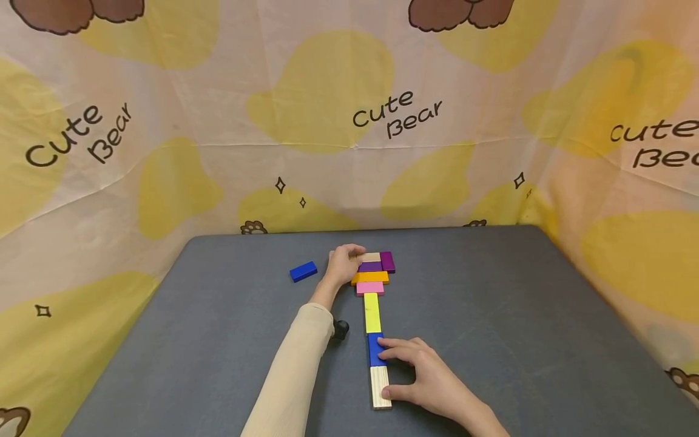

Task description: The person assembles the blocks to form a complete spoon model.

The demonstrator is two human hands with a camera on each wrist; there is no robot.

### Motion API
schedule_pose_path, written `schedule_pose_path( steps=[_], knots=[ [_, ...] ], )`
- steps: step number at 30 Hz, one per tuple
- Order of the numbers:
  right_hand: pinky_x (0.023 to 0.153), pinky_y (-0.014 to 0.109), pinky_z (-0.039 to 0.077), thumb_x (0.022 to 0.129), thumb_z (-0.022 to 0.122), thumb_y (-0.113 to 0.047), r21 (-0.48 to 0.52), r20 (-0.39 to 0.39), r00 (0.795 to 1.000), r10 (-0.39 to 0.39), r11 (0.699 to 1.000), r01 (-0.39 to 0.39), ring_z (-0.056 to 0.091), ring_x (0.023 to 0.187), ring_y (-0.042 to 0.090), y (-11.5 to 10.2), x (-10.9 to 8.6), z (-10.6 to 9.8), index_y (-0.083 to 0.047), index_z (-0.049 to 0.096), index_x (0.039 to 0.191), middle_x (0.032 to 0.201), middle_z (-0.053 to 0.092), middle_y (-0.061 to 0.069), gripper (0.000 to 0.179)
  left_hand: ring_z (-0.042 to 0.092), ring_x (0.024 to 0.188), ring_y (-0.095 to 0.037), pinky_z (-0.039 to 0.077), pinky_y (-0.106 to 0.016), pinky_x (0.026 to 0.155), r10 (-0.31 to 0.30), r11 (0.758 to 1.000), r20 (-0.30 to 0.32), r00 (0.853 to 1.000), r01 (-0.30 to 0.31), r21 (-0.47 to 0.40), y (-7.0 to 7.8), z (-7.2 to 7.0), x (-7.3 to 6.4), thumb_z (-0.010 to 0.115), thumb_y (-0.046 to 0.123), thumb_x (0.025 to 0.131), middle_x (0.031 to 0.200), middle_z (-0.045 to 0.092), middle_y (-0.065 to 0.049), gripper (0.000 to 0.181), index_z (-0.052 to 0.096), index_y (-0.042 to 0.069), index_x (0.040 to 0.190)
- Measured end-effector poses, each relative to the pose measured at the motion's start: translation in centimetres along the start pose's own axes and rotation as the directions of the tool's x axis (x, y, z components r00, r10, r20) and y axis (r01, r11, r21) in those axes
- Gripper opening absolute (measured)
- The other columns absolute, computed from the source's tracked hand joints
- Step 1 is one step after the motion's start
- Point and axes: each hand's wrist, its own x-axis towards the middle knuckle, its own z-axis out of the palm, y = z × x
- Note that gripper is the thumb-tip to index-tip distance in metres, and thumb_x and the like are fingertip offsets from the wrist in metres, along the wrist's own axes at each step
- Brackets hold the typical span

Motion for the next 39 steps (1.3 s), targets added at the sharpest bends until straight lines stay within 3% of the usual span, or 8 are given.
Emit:
schedule_pose_path(
  steps=[17,25,30,35,39],
  knots=[
    [0.094,0.043,0.044,0.078,0.079,-0.053,0.009,0.02,1.0,0.014,1.0,-0.014,0.047,0.114,0.013,-0.1,0.2,0.6,-0.025,0.068,0.125,0.139,0.052,-0.013,0.056,0.042,0.113,-0.027,0.038,-0.043,0.099,-0.02,0.999,-0.003,1.0,0.02,0.042,-0.6,-0.3,-0.3,0.063,0.007,0.097,0.114,0.066,-0.005,0.023,0.072,0.01,0.117],
    [0.095,0.046,0.043,0.078,0.079,-0.052,0.008,0.031,0.999,0.039,0.999,-0.039,0.046,0.114,0.012,-0.3,0.2,0.6,-0.024,0.068,0.126,0.139,0.052,-0.014,0.056,0.041,0.113,-0.028,0.039,-0.044,0.098,0.034,0.998,0.0,0.999,-0.034,0.045,-0.9,-0.9,-0.5,0.058,0.009,0.1,0.119,0.064,-0.005,0.023,0.071,0.013,0.118],
    [0.095,0.045,0.043,0.078,0.08,-0.051,0.0,0.02,0.999,0.041,0.999,-0.041,0.046,0.115,0.012,-0.2,0.1,0.6,-0.024,0.068,0.126,0.139,0.051,-0.015,0.057,0.044,0.109,-0.029,0.039,-0.045,0.095,0.12,0.989,0.001,0.993,-0.119,0.091,-0.8,-2.9,-1.2,0.057,0.012,0.1,0.126,0.06,-0.009,0.024,0.071,0.012,0.12],
    [0.095,0.042,0.044,0.077,0.08,-0.051,-0.008,-0.006,1.0,0.012,1.0,-0.012,0.046,0.114,0.011,0.0,-0.1,0.6,-0.023,0.068,0.126,0.139,0.052,-0.015,0.057,0.047,0.106,-0.03,0.037,-0.048,0.094,0.189,0.967,0.026,0.982,-0.191,0.167,-1.6,-6.4,-2.2,0.063,0.012,0.097,0.127,0.059,-0.011,0.026,0.069,0.009,0.122],
    [0.094,0.04,0.045,0.078,0.08,-0.049,-0.011,-0.028,1.0,-0.009,1.0,0.008,0.046,0.114,0.012,0.0,-0.3,0.3,-0.022,0.068,0.125,0.139,0.052,-0.014,0.055,0.05,0.115,-0.037,0.039,-0.05,0.096,0.224,0.954,0.04,0.974,-0.227,0.195,-2.5,-9.6,-3.0,0.069,0.01,0.093,0.129,0.059,-0.013,0.029,0.069,0.007,0.122]
  ],
)
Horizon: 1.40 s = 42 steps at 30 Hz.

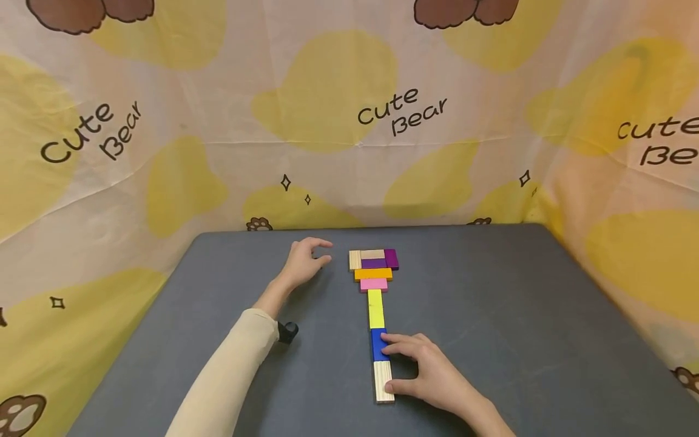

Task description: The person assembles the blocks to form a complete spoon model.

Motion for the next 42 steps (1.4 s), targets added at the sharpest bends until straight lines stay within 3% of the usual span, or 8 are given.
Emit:
schedule_pose_path(
  steps=[6,11,14,24,34,42],
  knots=[
    [0.095,0.04,0.045,0.077,0.082,-0.046,0.011,-0.021,1.0,-0.01,1.0,0.011,0.046,0.119,0.014,-0.1,-0.1,0.0,-0.021,0.069,0.124,0.139,0.052,-0.015,0.054,0.044,0.123,-0.044,0.039,-0.056,0.097,-0.067,0.997,0.028,0.997,0.067,-0.026,-2.2,-3.6,-1.7,0.076,0.013,0.087,0.137,0.053,-0.017,0.041,0.066,0.005,0.126],
    [0.095,0.04,0.045,0.077,0.082,-0.048,0.007,-0.031,1.0,0.003,1.0,-0.003,0.045,0.12,0.014,0.0,-0.1,0.1,-0.022,0.069,0.124,0.139,0.052,-0.016,0.055,0.042,0.126,-0.039,0.038,-0.055,0.098,-0.179,0.983,0.061,0.982,0.181,-0.037,-4.0,-4.7,-2.5,0.08,0.021,0.084,0.14,0.05,-0.015,0.049,0.064,0.01,0.129],
    [0.095,0.042,0.045,0.077,0.081,-0.049,0.011,-0.025,1.0,0.011,1.0,-0.011,0.045,0.12,0.015,0.1,-0.1,0.1,-0.022,0.069,0.124,0.138,0.052,-0.016,0.056,0.043,0.123,-0.037,0.039,-0.052,0.097,-0.221,0.972,0.081,0.972,0.226,-0.059,-4.9,-4.7,-2.8,0.081,0.023,0.083,0.139,0.051,-0.014,0.053,0.063,0.01,0.131],
    [0.095,0.043,0.044,0.076,0.082,-0.048,0.017,-0.027,1.0,0.001,1.0,-0.001,0.046,0.119,0.015,0.1,-0.2,0.2,-0.022,0.069,0.123,0.138,0.053,-0.015,0.055,0.049,0.122,-0.034,0.039,-0.049,0.099,-0.259,0.945,0.098,0.961,0.273,-0.18,-6.9,-4.3,-3.4,0.083,0.019,0.082,0.129,0.061,-0.015,0.056,0.062,0.002,0.13],
    [0.095,0.044,0.043,0.076,0.082,-0.048,0.007,-0.036,0.999,-0.012,1.0,0.012,0.047,0.118,0.013,0.0,-0.2,0.1,-0.022,0.069,0.123,0.138,0.053,-0.015,0.055,0.046,0.125,-0.032,0.034,-0.048,0.104,-0.321,0.913,0.098,0.942,0.336,-0.231,-6.4,-3.5,-2.9,0.085,0.019,0.079,0.128,0.061,-0.015,0.055,0.064,0.003,0.128],
    [0.095,0.046,0.043,0.076,0.082,-0.049,0.014,-0.014,1.0,0.012,1.0,-0.012,0.046,0.118,0.014,-0.1,-0.1,0.0,-0.023,0.069,0.123,0.138,0.053,-0.015,0.055,0.052,0.116,-0.031,0.037,-0.046,0.101,-0.343,0.894,0.114,0.932,0.362,-0.263,-6.8,-3.3,-2.7,0.084,0.012,0.079,0.122,0.063,-0.016,0.05,0.066,0.002,0.124]
  ],
)
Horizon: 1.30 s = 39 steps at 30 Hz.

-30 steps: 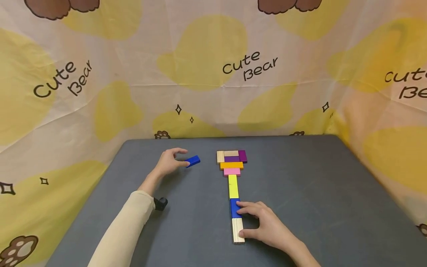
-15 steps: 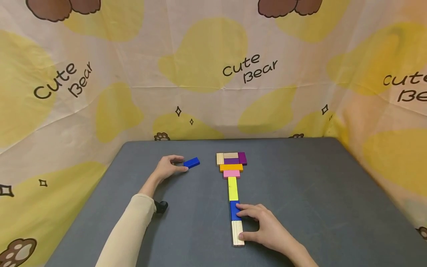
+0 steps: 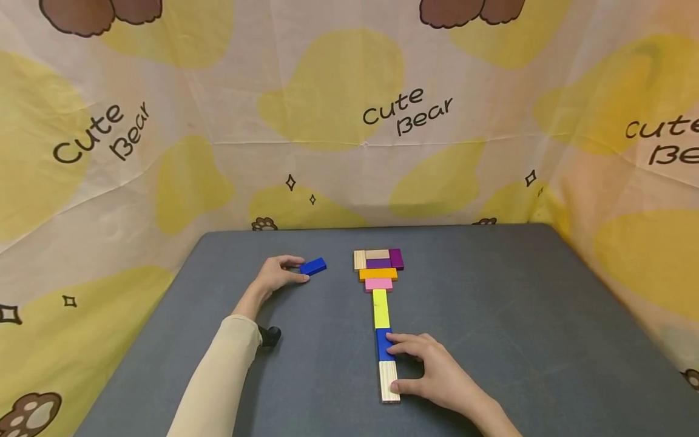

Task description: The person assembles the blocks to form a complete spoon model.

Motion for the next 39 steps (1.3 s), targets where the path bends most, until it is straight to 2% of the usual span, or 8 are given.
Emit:
schedule_pose_path(
  steps=[4,13,19,26,39],
  knots=[
    [0.094,0.047,0.044,0.076,0.081,-0.051,0.008,0.019,1.0,0.023,1.0,-0.024,0.046,0.117,0.015,-0.14,0.03,-0.03,-0.024,0.068,0.124,0.138,0.053,-0.015,0.056,0.052,0.112,-0.03,0.038,-0.045,0.099,-0.015,1.0,-0.006,1.0,0.015,-0.002,-0.29,-0.01,-0.03,0.083,0.012,0.08,0.119,0.064,-0.015,0.045,0.069,0.003,0.121],
    [0.095,0.046,0.043,0.075,0.082,-0.051,-0.007,-0.022,1.0,-0.006,1.0,0.006,0.046,0.119,0.015,0.1,-0.38,-0.04,-0.022,0.069,0.122,0.138,0.053,-0.015,0.056,0.051,0.106,-0.029,0.037,-0.042,0.094,-0.013,1.0,-0.006,1.0,0.013,-0.007,-0.3,0.36,0.07,0.083,0.014,0.082,0.119,0.062,-0.014,0.043,0.069,0.005,0.121],
    [0.095,0.049,0.042,0.076,0.082,-0.05,-0.001,-0.032,0.999,-0.01,1.0,0.01,0.046,0.12,0.016,0.16,-0.24,0.02,-0.021,0.069,0.123,0.138,0.054,-0.015,0.056,0.05,0.108,-0.029,0.035,-0.045,0.096,-0.005,1.0,-0.009,1.0,0.005,-0.004,-0.19,0.34,0.05,0.082,0.014,0.082,0.12,0.062,-0.014,0.041,0.069,0.005,0.12],
    [0.096,0.045,0.042,0.076,0.083,-0.044,-0.002,-0.049,0.997,-0.054,0.999,0.054,0.046,0.12,0.014,0.1,-0.16,0.17,-0.021,0.069,0.121,0.137,0.054,-0.014,0.053,0.049,0.113,-0.03,0.034,-0.048,0.101,-0.006,1.0,-0.021,1.0,0.006,-0.018,-0.38,0.15,0.01,0.084,0.013,0.079,0.121,0.062,-0.015,0.045,0.068,0.004,0.12],
    [0.096,0.05,0.041,0.076,0.082,-0.047,0.0,-0.026,0.999,-0.026,1.0,0.026,0.046,0.121,0.016,0.15,-0.15,0.13,-0.022,0.069,0.122,0.138,0.054,-0.014,0.054,0.049,0.113,-0.029,0.035,-0.047,0.099,0.001,1.0,-0.042,0.999,0.0,0.013,-0.46,0.37,-0.02,0.083,0.017,0.082,0.125,0.06,-0.015,0.042,0.069,0.005,0.12]
  ],
)
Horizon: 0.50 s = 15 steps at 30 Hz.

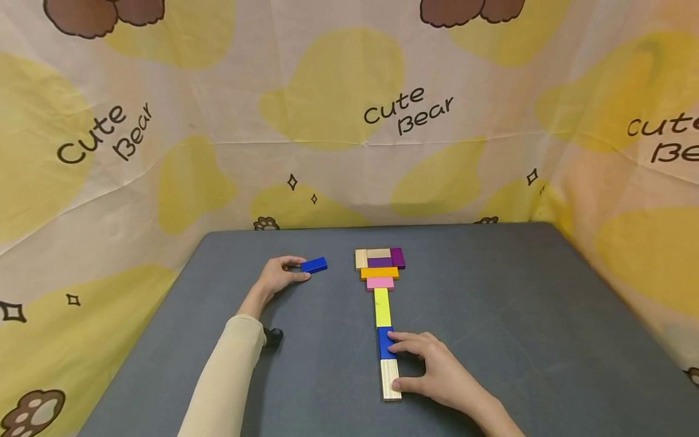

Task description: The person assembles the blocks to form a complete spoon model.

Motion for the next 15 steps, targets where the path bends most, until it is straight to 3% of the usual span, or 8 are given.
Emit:
schedule_pose_path(
  steps=[9,15],
  knots=[
    [0.096,0.047,0.042,0.076,0.082,-0.049,0.006,0.0,1.0,0.007,1.0,-0.007,0.045,0.121,0.015,0.1,0.3,0.1,-0.021,0.069,0.123,0.138,0.053,-0.016,0.056,0.053,0.113,-0.028,0.038,-0.044,0.097,0.053,0.998,-0.053,0.997,-0.054,-0.023,0.7,0.6,0.7,0.08,0.018,0.085,0.122,0.064,-0.014,0.037,0.071,0.006,0.119],
    [0.096,0.043,0.044,0.077,0.082,-0.046,0.007,0.001,1.0,0.004,1.0,-0.004,0.046,0.12,0.015,0.1,0.1,0.1,-0.021,0.069,0.123,0.138,0.053,-0.015,0.054,0.055,0.098,-0.026,0.042,-0.036,0.077,0.12,0.992,-0.075,0.99,-0.123,-0.034,2.9,3.4,2.1,0.08,0.022,0.085,0.119,0.065,-0.01,0.036,0.071,0.01,0.118]
  ],
)
